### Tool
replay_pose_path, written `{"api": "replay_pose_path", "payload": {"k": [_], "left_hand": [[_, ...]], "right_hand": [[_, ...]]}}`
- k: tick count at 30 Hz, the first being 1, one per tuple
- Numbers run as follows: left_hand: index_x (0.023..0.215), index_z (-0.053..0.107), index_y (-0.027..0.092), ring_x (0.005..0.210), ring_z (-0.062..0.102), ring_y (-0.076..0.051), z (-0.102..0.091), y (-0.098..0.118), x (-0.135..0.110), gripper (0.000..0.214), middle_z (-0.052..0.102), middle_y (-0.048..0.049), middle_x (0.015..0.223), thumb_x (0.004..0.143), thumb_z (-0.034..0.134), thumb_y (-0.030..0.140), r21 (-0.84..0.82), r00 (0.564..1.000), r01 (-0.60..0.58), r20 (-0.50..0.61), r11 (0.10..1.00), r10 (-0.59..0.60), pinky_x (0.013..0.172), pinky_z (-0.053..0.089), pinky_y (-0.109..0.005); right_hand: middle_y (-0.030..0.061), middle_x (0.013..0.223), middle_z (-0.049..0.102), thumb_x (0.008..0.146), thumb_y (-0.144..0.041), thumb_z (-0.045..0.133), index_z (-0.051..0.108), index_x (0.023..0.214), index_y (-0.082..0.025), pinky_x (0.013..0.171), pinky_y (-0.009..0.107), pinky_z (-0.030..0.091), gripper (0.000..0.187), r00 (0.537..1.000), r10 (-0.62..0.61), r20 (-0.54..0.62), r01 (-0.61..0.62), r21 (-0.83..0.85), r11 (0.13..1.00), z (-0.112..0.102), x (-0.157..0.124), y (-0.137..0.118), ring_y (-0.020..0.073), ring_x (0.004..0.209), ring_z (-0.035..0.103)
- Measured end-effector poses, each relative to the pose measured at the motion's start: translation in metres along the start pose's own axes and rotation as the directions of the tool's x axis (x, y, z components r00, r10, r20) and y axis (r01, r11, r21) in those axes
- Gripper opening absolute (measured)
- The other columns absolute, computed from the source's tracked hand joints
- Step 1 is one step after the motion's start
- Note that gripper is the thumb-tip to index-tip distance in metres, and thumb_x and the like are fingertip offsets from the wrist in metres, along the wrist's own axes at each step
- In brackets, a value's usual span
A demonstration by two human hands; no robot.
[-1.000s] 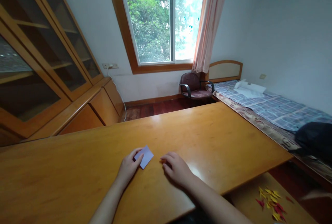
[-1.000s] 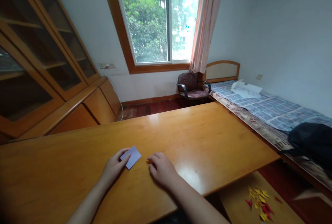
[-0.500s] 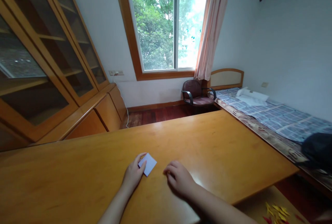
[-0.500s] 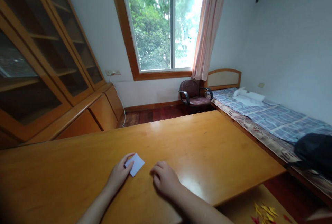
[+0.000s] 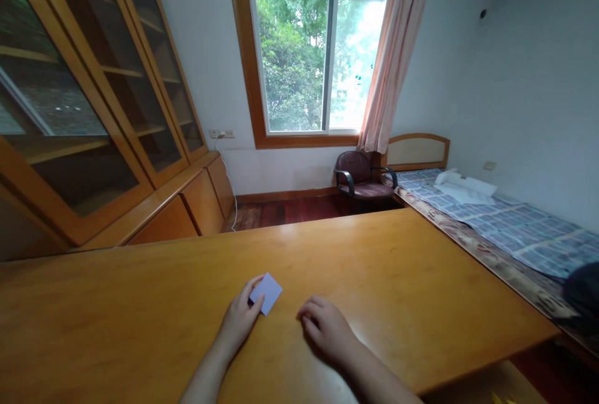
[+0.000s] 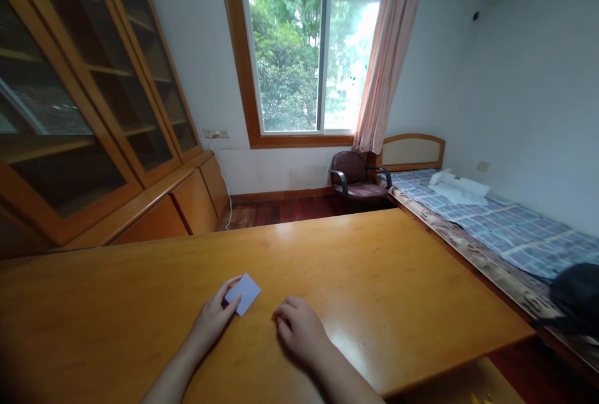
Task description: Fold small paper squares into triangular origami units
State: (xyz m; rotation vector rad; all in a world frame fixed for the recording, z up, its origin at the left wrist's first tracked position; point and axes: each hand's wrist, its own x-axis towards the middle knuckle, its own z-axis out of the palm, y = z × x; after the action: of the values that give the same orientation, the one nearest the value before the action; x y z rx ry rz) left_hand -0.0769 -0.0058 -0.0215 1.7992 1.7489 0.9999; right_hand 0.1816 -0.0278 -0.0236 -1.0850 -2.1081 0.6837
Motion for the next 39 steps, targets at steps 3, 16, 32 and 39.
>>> {"api": "replay_pose_path", "payload": {"k": [3, 16, 32, 39], "left_hand": [[0.124, 0.061, 0.022, 0.105, 0.067, -0.024, -0.012, -0.006, 0.002, 0.045, 0.069, -0.0081, 0.122, 0.083, 0.051, 0.036, 0.051, 1.0, 0.001, 0.01, 0.999, -0.001, 0.092, 0.053, -0.035], [0.128, 0.062, 0.022, 0.107, 0.062, -0.027, -0.087, -0.059, 0.018, 0.049, 0.069, -0.0085, 0.118, 0.082, 0.049, 0.029, 0.382, 0.99, -0.144, 0.058, 0.913, 0.132, 0.101, 0.047, -0.043], [0.133, 0.059, 0.02, 0.134, 0.046, -0.034, -0.059, -0.072, -0.025, 0.052, 0.053, -0.0132, 0.143, 0.09, 0.048, 0.048, 0.607, 0.989, -0.148, 0.079, 0.781, 0.126, 0.114, 0.031, -0.054], [0.124, 0.061, 0.02, 0.124, 0.055, -0.029, -0.081, -0.087, -0.018, 0.046, 0.06, -0.0119, 0.13, 0.093, 0.041, 0.047, 0.577, 0.979, -0.201, 0.107, 0.792, 0.171, 0.114, 0.034, -0.051]], "right_hand": [[0.0042, 0.093, 0.066, 0.088, -0.009, 0.053, 0.071, 0.094, -0.022, 0.08, 0.026, 0.049, 0.023, 1.0, 0.004, -0.001, -0.004, -0.004, 1.0, 0.0, 0.0, 0.002, 0.0171, 0.088, 0.063], [0.0043, 0.093, 0.067, 0.088, -0.009, 0.054, 0.071, 0.092, -0.021, 0.081, 0.026, 0.049, 0.022, 1.0, -0.014, 0.02, 0.014, -0.006, 1.0, -0.004, -0.001, 0.0, 0.0171, 0.089, 0.063], [0.0044, 0.093, 0.067, 0.089, -0.01, 0.054, 0.071, 0.093, -0.021, 0.081, 0.026, 0.048, 0.021, 1.0, -0.013, 0.028, 0.013, 0.009, 1.0, -0.005, -0.001, 0.001, 0.0169, 0.089, 0.063], [0.0042, 0.094, 0.068, 0.089, -0.011, 0.054, 0.071, 0.092, -0.022, 0.082, 0.026, 0.048, 0.02, 0.999, -0.018, 0.03, 0.018, 0.019, 1.0, -0.006, -0.001, 0.002, 0.0173, 0.09, 0.063]]}}
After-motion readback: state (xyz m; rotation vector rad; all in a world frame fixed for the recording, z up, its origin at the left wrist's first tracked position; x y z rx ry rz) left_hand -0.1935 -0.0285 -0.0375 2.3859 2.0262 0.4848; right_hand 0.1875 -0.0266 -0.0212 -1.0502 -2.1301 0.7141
